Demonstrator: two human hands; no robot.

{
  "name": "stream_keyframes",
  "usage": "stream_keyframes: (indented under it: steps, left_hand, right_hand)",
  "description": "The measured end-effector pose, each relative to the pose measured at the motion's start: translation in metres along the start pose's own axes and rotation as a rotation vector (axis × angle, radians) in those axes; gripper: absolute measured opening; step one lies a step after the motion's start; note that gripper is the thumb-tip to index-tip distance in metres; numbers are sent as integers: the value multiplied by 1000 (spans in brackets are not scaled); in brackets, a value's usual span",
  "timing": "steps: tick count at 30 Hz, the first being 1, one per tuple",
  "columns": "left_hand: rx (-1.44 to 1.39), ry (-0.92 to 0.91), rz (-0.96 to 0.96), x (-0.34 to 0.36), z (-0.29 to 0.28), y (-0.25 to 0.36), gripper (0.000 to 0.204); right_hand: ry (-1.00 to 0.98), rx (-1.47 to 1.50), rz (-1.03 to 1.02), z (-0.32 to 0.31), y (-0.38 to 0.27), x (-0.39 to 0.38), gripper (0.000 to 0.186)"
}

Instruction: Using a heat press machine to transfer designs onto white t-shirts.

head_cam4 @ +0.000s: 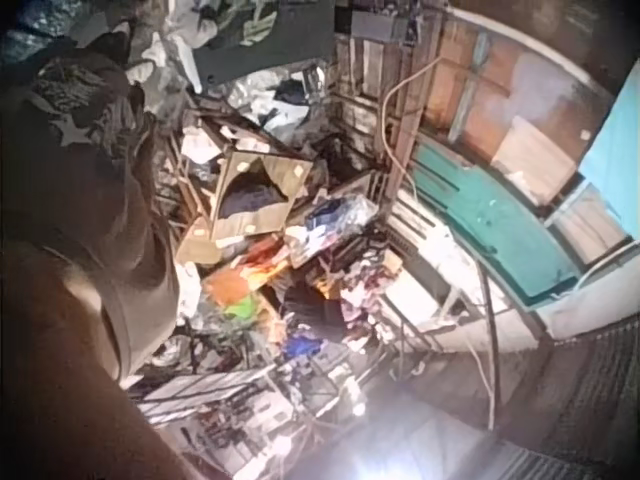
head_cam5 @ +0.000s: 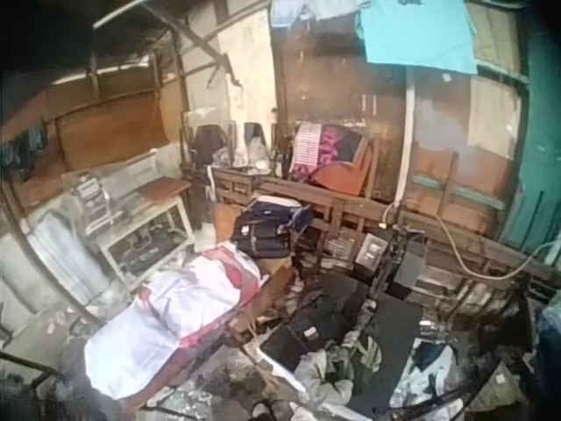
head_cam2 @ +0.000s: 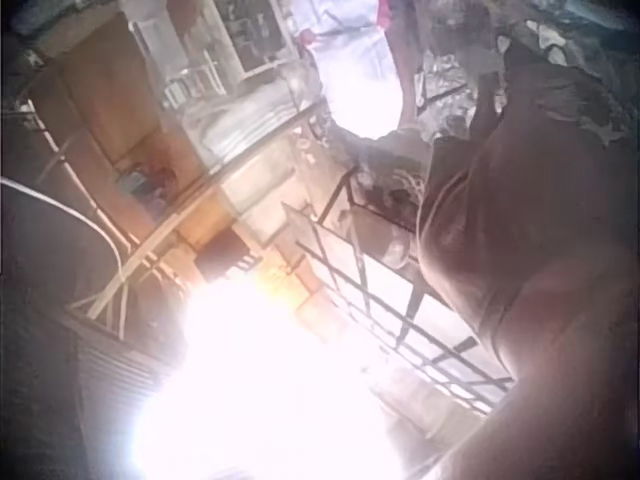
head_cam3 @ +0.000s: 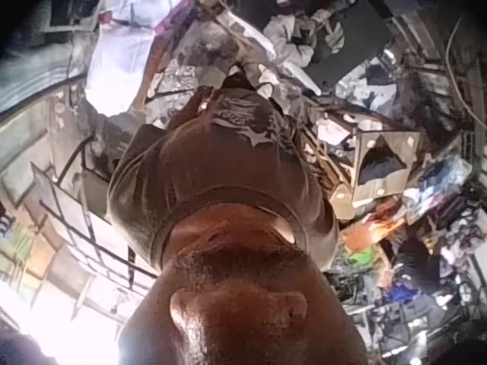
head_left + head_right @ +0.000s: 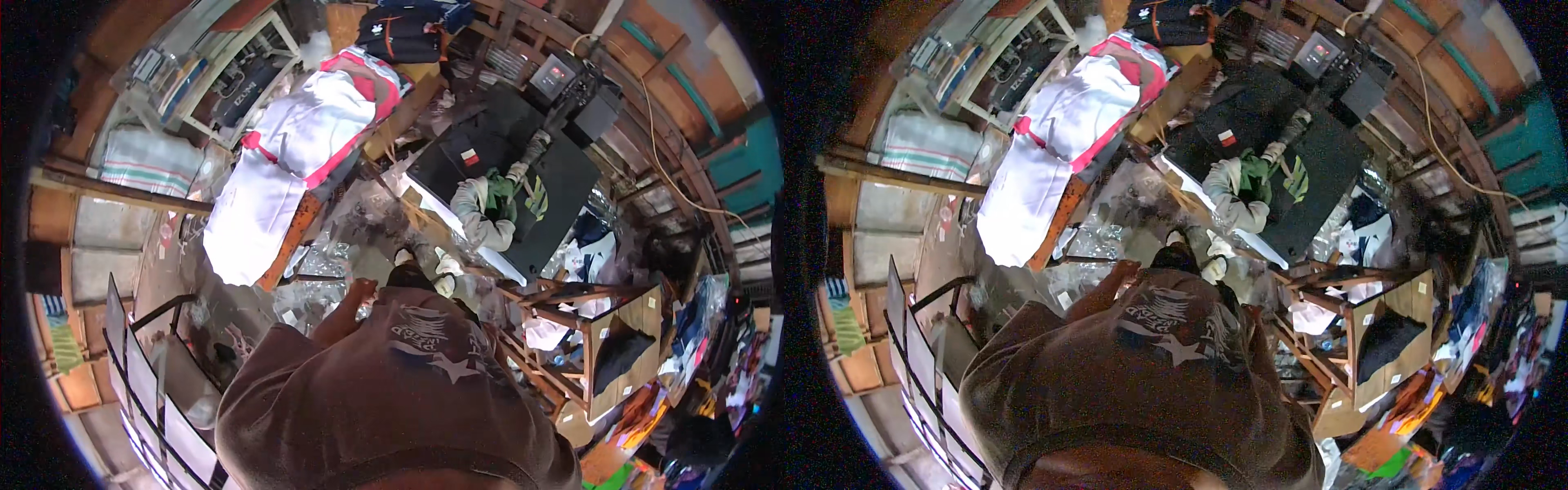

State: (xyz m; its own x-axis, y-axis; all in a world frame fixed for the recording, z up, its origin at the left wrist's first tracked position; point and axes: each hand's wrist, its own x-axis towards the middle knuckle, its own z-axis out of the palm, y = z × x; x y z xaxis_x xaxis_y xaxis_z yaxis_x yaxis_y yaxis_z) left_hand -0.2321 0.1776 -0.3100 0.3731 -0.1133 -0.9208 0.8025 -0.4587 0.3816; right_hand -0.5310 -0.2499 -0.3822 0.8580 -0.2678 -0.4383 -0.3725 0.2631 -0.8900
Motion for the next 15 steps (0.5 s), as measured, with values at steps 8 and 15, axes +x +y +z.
stream_keyframes:
  steps: [8,15]
  left_hand:
    - [325,119,100,-36,-1,0,30]
    - [425,356,462,-17,-1,-5,32]
  right_hand:
    - [-74,100,465,18,-35,56,17]
    - [-72,164,800,15,-40,97,14]
